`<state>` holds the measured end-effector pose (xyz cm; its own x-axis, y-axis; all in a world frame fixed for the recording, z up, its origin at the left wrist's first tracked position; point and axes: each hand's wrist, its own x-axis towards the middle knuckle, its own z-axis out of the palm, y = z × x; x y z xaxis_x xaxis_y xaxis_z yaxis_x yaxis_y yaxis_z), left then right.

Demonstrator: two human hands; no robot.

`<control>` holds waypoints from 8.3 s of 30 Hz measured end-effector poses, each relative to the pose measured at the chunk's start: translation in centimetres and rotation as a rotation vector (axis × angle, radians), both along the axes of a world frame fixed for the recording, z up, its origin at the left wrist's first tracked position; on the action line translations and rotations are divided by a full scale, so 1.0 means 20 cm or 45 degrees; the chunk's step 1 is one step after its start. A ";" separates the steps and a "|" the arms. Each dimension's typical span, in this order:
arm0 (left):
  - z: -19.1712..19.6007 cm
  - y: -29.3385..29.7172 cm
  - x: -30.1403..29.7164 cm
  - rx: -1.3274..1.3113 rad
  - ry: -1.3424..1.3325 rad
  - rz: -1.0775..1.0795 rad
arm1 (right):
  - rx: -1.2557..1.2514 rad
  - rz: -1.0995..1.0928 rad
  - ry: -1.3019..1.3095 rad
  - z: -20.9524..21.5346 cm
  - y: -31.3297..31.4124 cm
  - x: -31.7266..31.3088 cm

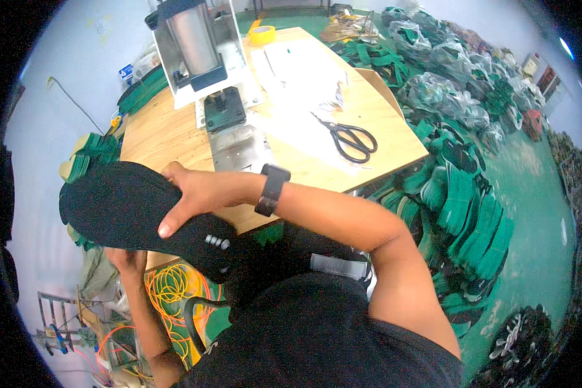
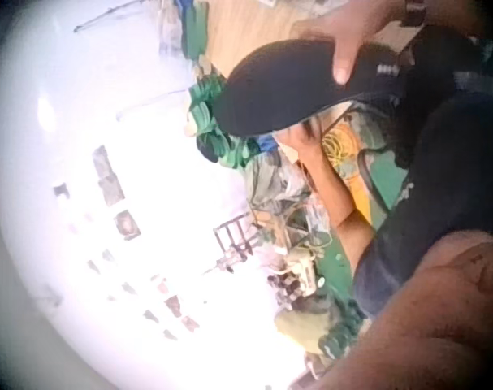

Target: The person prepares shoe insoles by handling a stack of green and black components, placing them individually under a machine press, and using scissors to cut circular labels from a strip.

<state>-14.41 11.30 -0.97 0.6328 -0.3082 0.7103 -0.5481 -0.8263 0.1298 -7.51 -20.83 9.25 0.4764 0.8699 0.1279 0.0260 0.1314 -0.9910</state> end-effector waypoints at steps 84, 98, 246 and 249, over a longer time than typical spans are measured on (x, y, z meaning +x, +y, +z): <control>0.00 0.08 -0.02 -0.491 0.533 0.180 | -0.554 0.098 -1.577 -0.21 0.66 0.35; -0.04 0.14 -0.06 -1.574 0.611 -0.233 | -0.148 0.255 -1.259 -0.02 0.52 0.01; 0.13 0.44 2.75 0.331 0.081 0.874 | -0.306 -1.069 -0.845 -0.62 -0.37 -0.14; 0.07 1.04 3.09 -0.006 0.546 0.499 | -0.341 -1.010 -0.784 -0.56 -0.35 -0.13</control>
